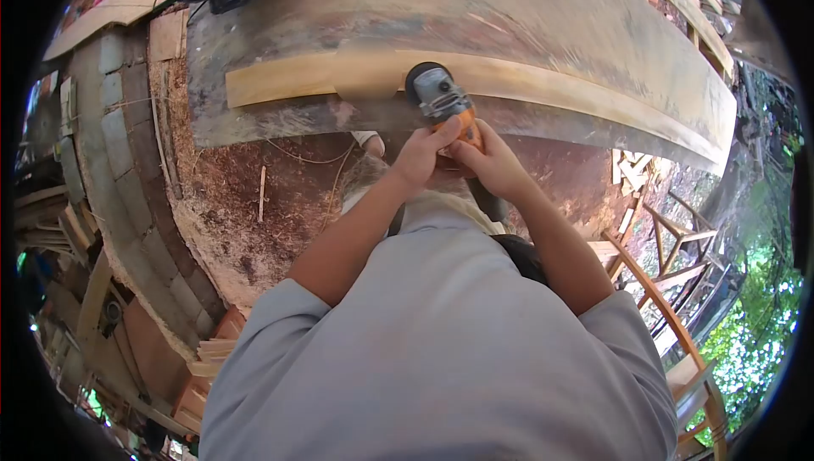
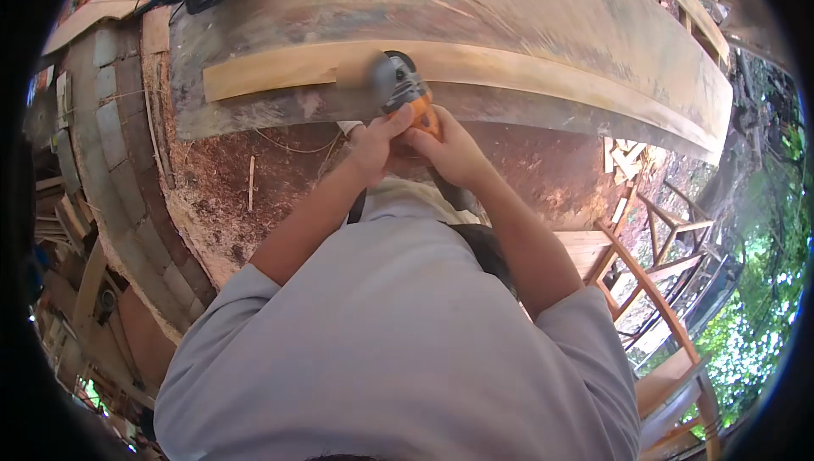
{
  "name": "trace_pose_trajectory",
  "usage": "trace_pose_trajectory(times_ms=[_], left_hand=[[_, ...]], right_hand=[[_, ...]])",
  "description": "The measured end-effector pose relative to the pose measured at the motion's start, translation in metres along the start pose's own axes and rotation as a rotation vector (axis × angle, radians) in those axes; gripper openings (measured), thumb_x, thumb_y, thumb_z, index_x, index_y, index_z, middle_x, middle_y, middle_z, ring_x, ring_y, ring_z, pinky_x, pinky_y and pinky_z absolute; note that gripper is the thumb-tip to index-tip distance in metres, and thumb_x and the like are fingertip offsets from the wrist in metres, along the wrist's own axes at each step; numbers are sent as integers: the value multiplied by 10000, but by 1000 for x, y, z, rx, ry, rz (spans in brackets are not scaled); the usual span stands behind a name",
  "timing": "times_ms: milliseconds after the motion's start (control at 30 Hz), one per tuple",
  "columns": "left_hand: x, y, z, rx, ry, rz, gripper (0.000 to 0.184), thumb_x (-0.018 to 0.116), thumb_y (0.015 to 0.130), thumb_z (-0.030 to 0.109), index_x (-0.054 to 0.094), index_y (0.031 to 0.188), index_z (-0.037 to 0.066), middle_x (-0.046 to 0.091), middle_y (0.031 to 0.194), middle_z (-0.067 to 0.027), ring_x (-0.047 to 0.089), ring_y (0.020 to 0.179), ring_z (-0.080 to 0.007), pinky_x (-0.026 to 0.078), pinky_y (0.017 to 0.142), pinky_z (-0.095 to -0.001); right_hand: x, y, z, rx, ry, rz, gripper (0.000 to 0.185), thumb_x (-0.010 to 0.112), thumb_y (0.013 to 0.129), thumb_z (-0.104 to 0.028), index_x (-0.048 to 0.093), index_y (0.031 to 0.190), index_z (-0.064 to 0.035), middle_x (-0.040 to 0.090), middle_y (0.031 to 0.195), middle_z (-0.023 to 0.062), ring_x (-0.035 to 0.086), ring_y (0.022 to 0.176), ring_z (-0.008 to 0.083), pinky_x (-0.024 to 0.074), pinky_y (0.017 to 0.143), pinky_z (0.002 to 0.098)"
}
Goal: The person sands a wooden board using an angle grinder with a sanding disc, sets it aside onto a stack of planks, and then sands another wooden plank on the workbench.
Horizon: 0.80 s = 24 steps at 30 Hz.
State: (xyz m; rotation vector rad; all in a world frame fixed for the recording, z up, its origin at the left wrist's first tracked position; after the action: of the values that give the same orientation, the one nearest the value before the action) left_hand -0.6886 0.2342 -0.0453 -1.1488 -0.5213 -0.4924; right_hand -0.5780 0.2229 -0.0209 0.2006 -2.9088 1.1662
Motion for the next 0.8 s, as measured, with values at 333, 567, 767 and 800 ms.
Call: trace_pose_trajectory(times_ms=[333,567,767,800], left_hand=[[115,84,-43,-71,288,-168,520,670,977,533,667,1203,65,708,1085,-81,719,922,-193,597,785,-367],[106,83,-24,93,424,-182,470,661,981,519,705,1144,81,698,996,-59,706,856,-155,567,665,-305],[-15,-9,28,73,150,85,507,623,996,531,676,1199,69,702,1007,-79,732,866,-208,632,692,-356],[-33,-19,35,77,142,87,507,623,996,531,676,1199,69,702,1007,-79,732,866,-208,632,692,-356]], right_hand=[[-114,-64,64,-40,303,229,449,613,1052,-256,497,1429,-44,622,1247,35,587,1102,103,493,943,286],[-98,-55,65,-19,505,276,427,603,1067,-305,524,1401,-50,625,1225,28,599,1105,99,508,925,289],[17,10,-8,-48,167,69,447,650,1032,-282,523,1372,-21,642,1177,53,603,1061,109,512,909,290],[39,22,-21,-68,127,10,455,661,1020,-280,526,1366,-17,646,1174,54,604,1060,112,513,912,292]])
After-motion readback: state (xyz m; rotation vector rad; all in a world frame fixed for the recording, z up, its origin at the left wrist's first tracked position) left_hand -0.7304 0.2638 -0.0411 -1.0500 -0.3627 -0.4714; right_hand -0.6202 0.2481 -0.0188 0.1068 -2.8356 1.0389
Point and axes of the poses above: each hand's wrist, its own y-axis towards the middle knuckle, its own x-axis out of the palm, z = x × y, the point moved 9 cm from there along y, towards the middle knuckle
